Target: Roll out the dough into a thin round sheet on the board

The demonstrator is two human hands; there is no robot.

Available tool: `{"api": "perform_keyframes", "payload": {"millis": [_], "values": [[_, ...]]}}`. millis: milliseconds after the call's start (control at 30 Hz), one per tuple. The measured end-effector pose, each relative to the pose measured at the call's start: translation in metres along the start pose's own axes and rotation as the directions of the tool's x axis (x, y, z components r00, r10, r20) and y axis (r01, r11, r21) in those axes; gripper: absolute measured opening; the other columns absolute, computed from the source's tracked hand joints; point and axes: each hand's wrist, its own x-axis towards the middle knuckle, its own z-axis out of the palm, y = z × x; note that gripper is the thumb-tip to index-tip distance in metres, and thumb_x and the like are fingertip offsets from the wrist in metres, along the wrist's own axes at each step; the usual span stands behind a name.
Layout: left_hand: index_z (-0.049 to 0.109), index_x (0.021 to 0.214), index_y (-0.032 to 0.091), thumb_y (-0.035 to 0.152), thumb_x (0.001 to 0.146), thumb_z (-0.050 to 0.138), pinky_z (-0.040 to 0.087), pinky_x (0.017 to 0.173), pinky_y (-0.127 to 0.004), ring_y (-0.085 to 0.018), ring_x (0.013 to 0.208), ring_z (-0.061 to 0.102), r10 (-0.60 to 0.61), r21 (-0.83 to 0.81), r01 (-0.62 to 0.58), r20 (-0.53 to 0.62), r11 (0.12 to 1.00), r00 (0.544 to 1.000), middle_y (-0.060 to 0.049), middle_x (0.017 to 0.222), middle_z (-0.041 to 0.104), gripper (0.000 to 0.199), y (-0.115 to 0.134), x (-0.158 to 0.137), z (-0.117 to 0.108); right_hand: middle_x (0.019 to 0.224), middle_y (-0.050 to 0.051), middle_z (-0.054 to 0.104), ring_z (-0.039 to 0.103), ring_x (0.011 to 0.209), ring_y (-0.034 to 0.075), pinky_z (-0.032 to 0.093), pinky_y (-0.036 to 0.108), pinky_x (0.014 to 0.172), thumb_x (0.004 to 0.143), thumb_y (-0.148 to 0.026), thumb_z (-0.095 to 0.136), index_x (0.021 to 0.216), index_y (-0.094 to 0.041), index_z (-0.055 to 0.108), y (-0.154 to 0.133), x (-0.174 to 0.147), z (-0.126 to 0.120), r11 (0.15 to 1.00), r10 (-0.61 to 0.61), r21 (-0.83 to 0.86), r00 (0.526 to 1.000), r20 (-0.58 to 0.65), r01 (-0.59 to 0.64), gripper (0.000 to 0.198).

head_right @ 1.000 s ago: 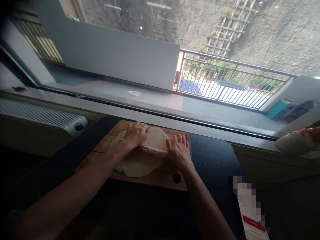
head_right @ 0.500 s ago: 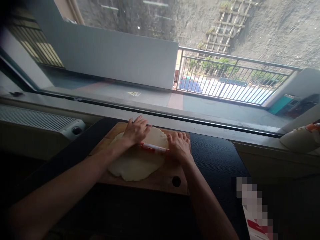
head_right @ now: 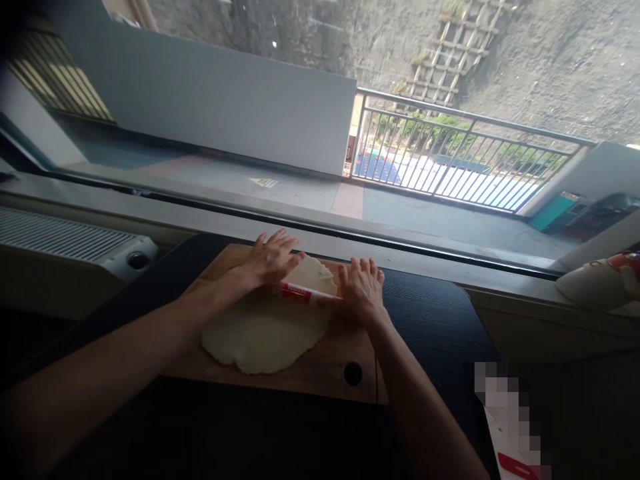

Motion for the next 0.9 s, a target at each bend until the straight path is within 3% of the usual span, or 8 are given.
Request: {"api": "perform_keyframes", "payload": {"millis": [100, 200, 300, 433, 567, 633, 800, 900], "values": [[0.046, 0.127, 0.013, 0.050, 0.089, 0.021, 0.016, 0.105, -0.052, -0.028, 0.133, 0.024, -0.061, -0.015, 0.061, -0.002, 0.998, 0.998, -0.012, 0.134, 0.047, 0.059, -0.001, 0.007, 0.002, 0.141, 0.012, 0.033, 0.022, 0.133, 0.028, 0.023, 0.049, 0.103, 0.093, -0.049, 0.016, 0.133, -0.016, 0.039, 0.000, 0.003, -0.003, 0.999, 0.047, 0.005, 0.999, -0.007, -0.047, 0.056], [0.039, 0.134, 0.019, 0.057, 0.087, 0.025, 0.012, 0.108, -0.049, -0.026, 0.135, 0.020, 0.096, -0.021, -0.095, 0.040, 0.995, 0.995, -0.009, 0.141, 0.039, 0.062, -0.008, -0.037, -0.004, 0.144, 0.008, 0.029, 0.016, 0.135, 0.026, 0.021, 0.044, 0.106, 0.092, -0.051, 0.020, 0.136, -0.019, 0.036, -0.007, -0.057, -0.002, 0.988, -0.155, -0.013, 0.988, -0.021, 0.154, 0.056], [0.035, 0.136, 0.026, 0.066, 0.079, 0.035, 0.006, 0.110, -0.046, -0.026, 0.136, 0.016, 0.288, -0.017, -0.287, 0.104, 0.958, 0.952, -0.005, 0.146, 0.029, 0.070, -0.014, -0.074, -0.013, 0.144, 0.005, 0.031, 0.013, 0.136, 0.024, 0.015, 0.041, 0.109, 0.091, -0.050, 0.028, 0.136, -0.020, 0.036, -0.011, -0.098, -0.001, 0.934, -0.355, -0.051, 0.935, -0.023, 0.354, 0.055], [0.041, 0.132, 0.024, 0.063, 0.081, 0.035, 0.009, 0.109, -0.045, -0.025, 0.134, 0.022, 0.276, 0.004, -0.279, 0.125, 0.960, 0.953, -0.006, 0.143, 0.034, 0.065, -0.014, -0.038, -0.012, 0.138, 0.008, 0.040, 0.016, 0.135, 0.026, 0.016, 0.045, 0.107, 0.091, -0.048, 0.029, 0.132, -0.017, 0.041, -0.003, -0.043, 0.003, 0.958, -0.281, -0.087, 0.953, -0.110, 0.273, 0.053], [0.052, 0.122, 0.016, 0.048, 0.090, 0.024, 0.018, 0.106, -0.045, -0.025, 0.131, 0.029, 0.012, 0.045, -0.010, -0.049, 0.999, 0.999, -0.011, 0.131, 0.050, 0.053, -0.010, 0.012, -0.002, 0.133, 0.011, 0.044, 0.025, 0.131, 0.028, 0.024, 0.047, 0.102, 0.093, -0.045, 0.026, 0.127, -0.014, 0.045, 0.004, 0.021, 0.006, 0.995, -0.086, -0.061, 0.990, -0.116, 0.079, 0.050], [0.052, 0.122, 0.017, 0.047, 0.090, 0.021, 0.020, 0.105, -0.045, -0.025, 0.130, 0.030, -0.020, 0.036, 0.022, -0.068, 0.999, 0.997, -0.010, 0.129, 0.051, 0.053, -0.011, 0.002, -0.001, 0.136, 0.012, 0.041, 0.026, 0.131, 0.028, 0.026, 0.046, 0.101, 0.093, -0.045, 0.023, 0.129, -0.014, 0.044, 0.002, 0.006, 0.006, 0.994, -0.104, -0.052, 0.988, -0.110, 0.099, 0.052], [0.037, 0.135, 0.025, 0.062, 0.083, 0.029, 0.012, 0.109, -0.043, -0.024, 0.135, 0.021, 0.216, 0.016, -0.218, 0.094, 0.976, 0.972, -0.005, 0.145, 0.032, 0.064, -0.024, -0.073, -0.011, 0.140, 0.007, 0.038, 0.018, 0.134, 0.026, 0.020, 0.043, 0.107, 0.089, -0.051, 0.033, 0.132, -0.019, 0.041, -0.009, -0.081, 0.004, 0.905, -0.423, -0.058, 0.906, -0.028, 0.421, 0.054], [0.037, 0.135, 0.025, 0.063, 0.083, 0.027, 0.009, 0.109, -0.043, -0.024, 0.135, 0.020, 0.197, 0.028, -0.203, 0.133, 0.979, 0.971, -0.005, 0.145, 0.031, 0.065, -0.027, -0.061, -0.010, 0.137, 0.007, 0.041, 0.017, 0.134, 0.026, 0.017, 0.044, 0.107, 0.090, -0.049, 0.032, 0.131, -0.019, 0.042, -0.007, -0.057, 0.004, 0.919, -0.392, -0.076, 0.918, -0.066, 0.387, 0.052]]}}
